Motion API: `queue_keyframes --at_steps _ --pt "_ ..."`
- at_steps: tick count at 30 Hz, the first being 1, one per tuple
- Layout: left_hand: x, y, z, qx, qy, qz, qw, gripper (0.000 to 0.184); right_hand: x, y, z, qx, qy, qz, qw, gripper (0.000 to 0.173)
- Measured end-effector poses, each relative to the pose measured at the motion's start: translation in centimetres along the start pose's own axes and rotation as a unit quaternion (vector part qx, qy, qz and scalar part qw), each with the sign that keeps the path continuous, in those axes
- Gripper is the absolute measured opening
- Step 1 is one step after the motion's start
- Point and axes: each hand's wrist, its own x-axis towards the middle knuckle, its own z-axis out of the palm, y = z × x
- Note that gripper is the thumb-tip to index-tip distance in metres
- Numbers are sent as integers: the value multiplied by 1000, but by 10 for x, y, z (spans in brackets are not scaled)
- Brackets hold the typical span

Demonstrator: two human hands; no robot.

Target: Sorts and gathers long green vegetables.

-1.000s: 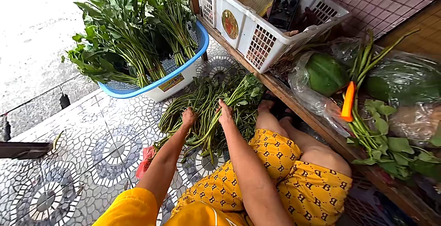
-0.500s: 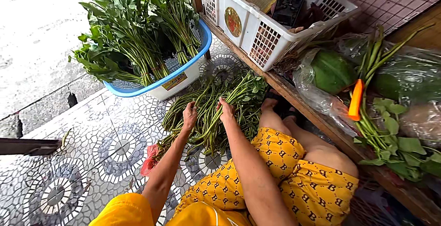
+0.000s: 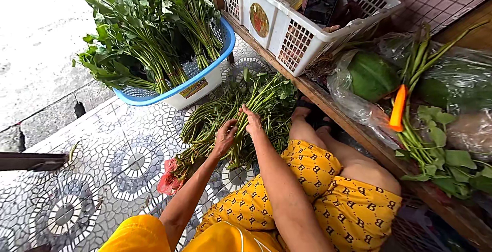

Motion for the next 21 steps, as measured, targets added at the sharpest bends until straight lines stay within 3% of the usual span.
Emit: queue_keyframes --at_steps 2,6,11,18,21 --pt "11 -10 -11 -5 -39 -43 998 37 2 1 0 5 16 15 1000 28" --pt "53 -52 -26 179 -4 -158 971 35 5 5 3 17 82 8 996 25" --pt "83 -74 -17 316 -33 -216 923 41 5 1 5 22 134 -13 991 24" --pt "91 -81 -20 313 -106 -259 908 47 3 1 5 35 135 -6 990 28" --pt "87 -69 -28 267 -79 -245 929 45 3 0 6 43 133 -14 990 30"
